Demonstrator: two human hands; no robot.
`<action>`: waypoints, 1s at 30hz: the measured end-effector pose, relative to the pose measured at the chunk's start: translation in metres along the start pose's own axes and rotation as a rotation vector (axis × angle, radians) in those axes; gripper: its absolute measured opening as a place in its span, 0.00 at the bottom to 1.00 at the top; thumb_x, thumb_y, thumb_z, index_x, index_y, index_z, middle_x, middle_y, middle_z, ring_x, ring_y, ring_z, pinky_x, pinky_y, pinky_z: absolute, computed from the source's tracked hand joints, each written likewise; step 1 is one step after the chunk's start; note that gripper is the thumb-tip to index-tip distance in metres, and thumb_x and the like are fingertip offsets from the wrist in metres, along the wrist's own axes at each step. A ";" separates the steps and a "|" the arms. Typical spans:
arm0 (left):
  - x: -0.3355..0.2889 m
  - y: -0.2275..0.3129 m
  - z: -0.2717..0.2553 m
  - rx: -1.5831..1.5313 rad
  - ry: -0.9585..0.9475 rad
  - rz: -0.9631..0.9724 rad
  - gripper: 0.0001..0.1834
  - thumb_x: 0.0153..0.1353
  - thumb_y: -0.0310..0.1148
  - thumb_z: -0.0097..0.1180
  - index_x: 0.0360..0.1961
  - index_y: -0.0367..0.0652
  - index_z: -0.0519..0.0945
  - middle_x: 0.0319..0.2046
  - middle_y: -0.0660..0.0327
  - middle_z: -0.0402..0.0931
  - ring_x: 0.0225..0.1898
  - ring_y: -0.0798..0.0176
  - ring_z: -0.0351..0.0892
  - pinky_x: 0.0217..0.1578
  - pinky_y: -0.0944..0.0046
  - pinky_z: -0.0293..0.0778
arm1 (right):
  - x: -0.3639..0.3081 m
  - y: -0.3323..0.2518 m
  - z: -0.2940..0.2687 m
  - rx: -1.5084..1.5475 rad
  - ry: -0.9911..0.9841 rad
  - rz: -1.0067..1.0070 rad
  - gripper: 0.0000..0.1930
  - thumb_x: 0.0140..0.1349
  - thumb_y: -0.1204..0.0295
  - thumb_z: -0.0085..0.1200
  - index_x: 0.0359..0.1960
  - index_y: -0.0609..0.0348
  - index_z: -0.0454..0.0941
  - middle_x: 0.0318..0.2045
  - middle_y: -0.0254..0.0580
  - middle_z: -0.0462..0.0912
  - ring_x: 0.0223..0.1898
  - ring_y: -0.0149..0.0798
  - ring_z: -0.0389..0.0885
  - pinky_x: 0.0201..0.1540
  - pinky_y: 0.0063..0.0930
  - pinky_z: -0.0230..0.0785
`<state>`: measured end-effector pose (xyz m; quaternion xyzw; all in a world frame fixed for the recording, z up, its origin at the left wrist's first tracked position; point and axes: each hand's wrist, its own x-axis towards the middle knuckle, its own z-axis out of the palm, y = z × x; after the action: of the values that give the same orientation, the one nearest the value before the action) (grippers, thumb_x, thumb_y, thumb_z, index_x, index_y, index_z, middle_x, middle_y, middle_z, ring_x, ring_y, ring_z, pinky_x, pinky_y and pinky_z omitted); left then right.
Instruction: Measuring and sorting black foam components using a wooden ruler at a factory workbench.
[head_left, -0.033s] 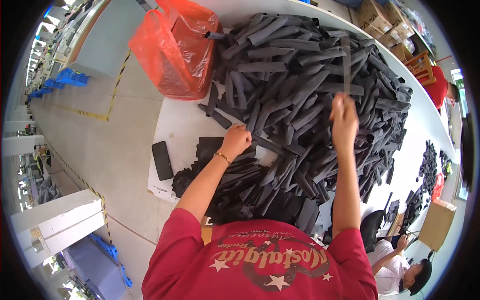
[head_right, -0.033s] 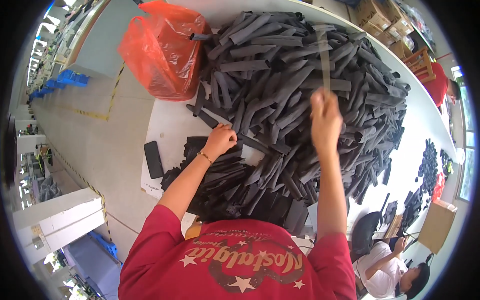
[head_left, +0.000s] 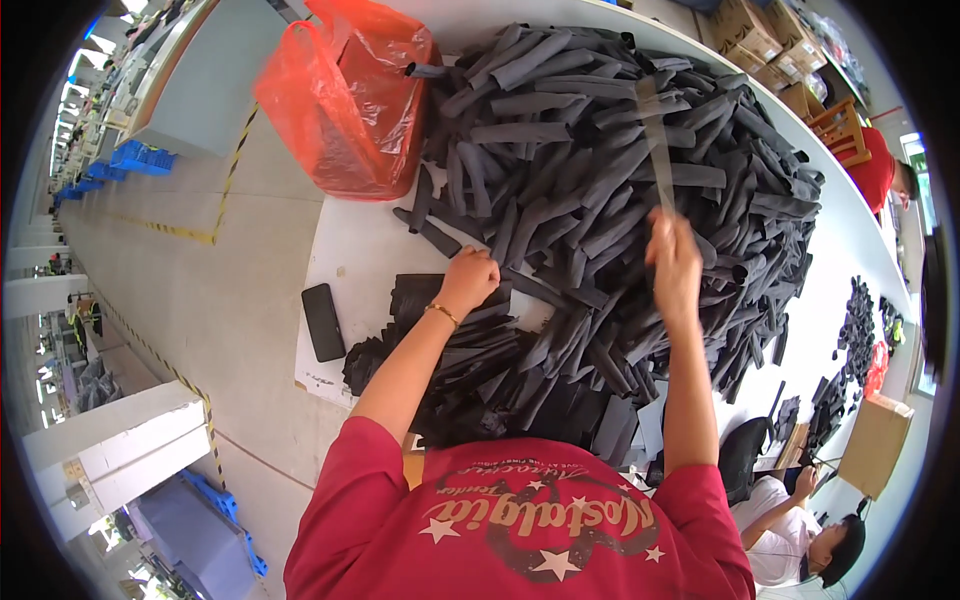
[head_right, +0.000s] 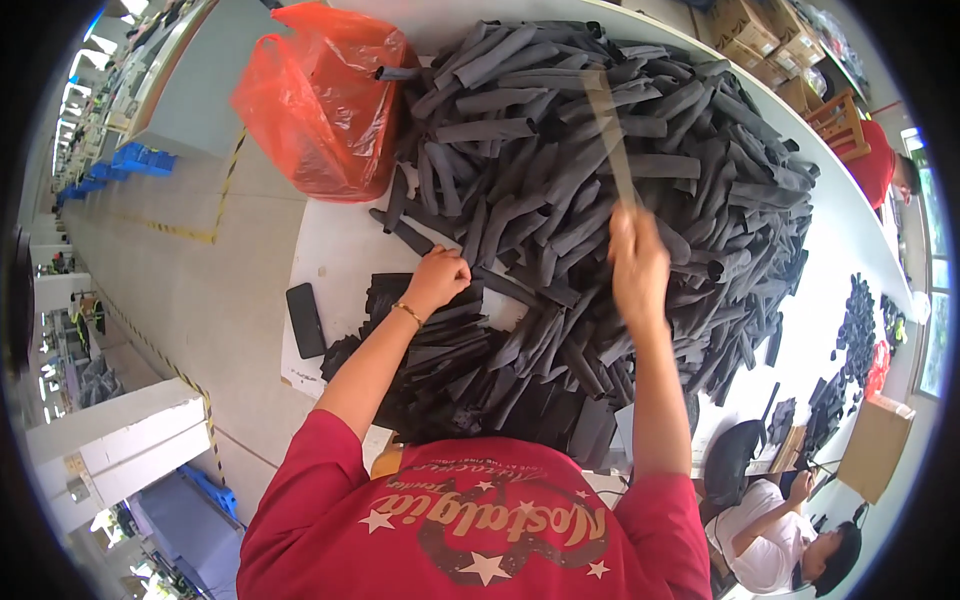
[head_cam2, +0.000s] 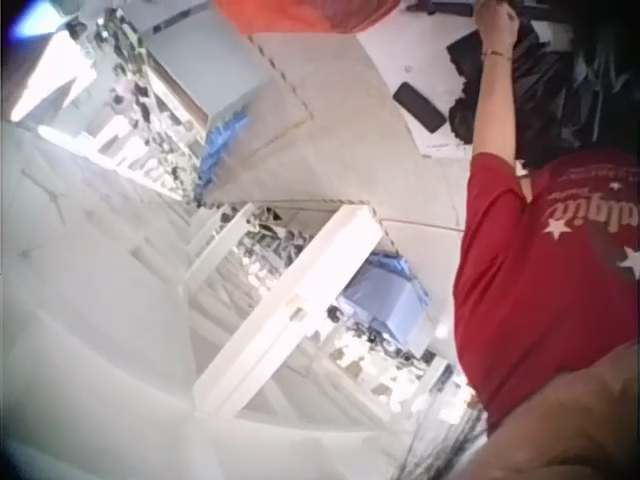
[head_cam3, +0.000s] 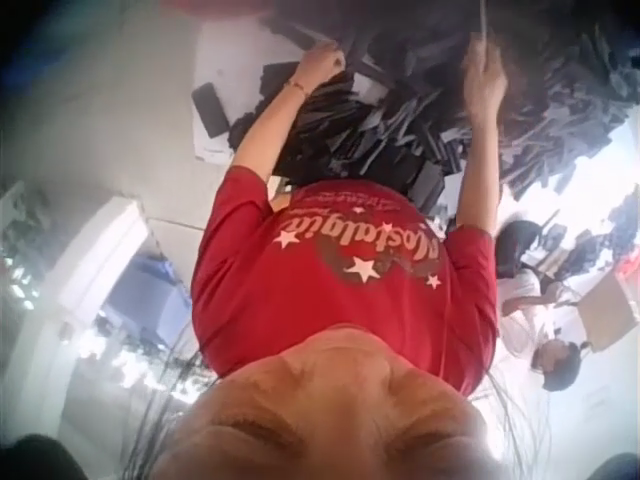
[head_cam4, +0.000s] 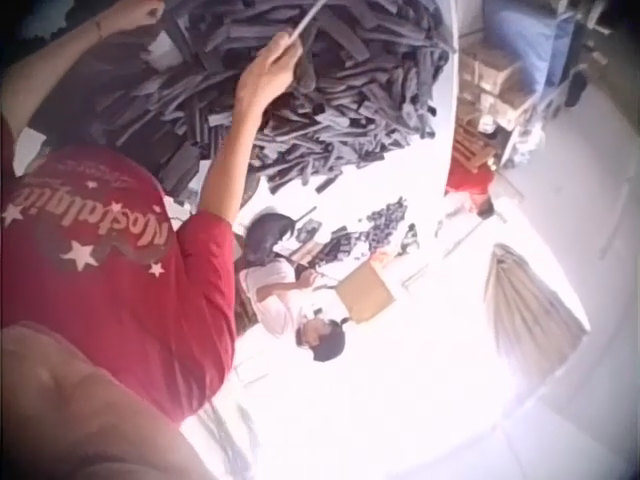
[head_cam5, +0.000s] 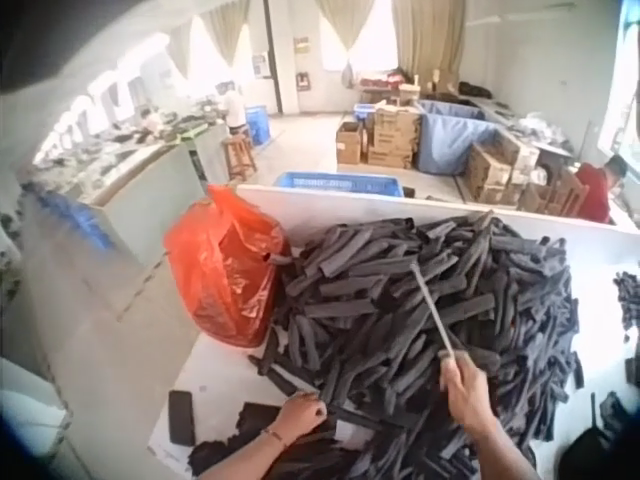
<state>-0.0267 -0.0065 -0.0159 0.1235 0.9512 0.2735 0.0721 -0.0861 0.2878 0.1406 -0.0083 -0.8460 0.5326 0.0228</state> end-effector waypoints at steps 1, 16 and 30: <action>0.007 -0.004 0.004 -0.065 -0.103 -0.065 0.08 0.47 0.34 0.66 0.30 0.47 0.83 0.30 0.61 0.76 0.43 0.51 0.74 0.44 0.57 0.71 | -0.022 0.021 -0.008 -0.087 -0.115 0.092 0.13 0.70 0.65 0.45 0.48 0.59 0.75 0.20 0.37 0.73 0.22 0.29 0.72 0.28 0.27 0.66; -0.013 0.034 -0.045 -0.327 0.036 0.020 0.09 0.49 0.35 0.66 0.33 0.47 0.87 0.32 0.62 0.77 0.42 0.55 0.69 0.47 0.60 0.68 | -0.122 0.065 -0.040 -0.530 -0.362 -0.331 0.08 0.62 0.69 0.54 0.41 0.53 0.80 0.25 0.42 0.79 0.26 0.47 0.80 0.27 0.38 0.72; -0.058 0.172 -0.078 -0.075 0.598 0.269 0.20 0.42 0.36 0.69 0.41 0.54 0.83 0.42 0.64 0.72 0.51 0.55 0.69 0.54 0.54 0.59 | -0.148 0.042 0.033 0.106 -0.424 0.000 0.15 0.67 0.74 0.48 0.54 0.64 0.73 0.19 0.34 0.72 0.23 0.26 0.70 0.28 0.23 0.65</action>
<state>0.0465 0.0791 0.1465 0.1597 0.8947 0.3394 -0.2425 0.0599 0.2701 0.0840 0.1053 -0.8025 0.5663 -0.1554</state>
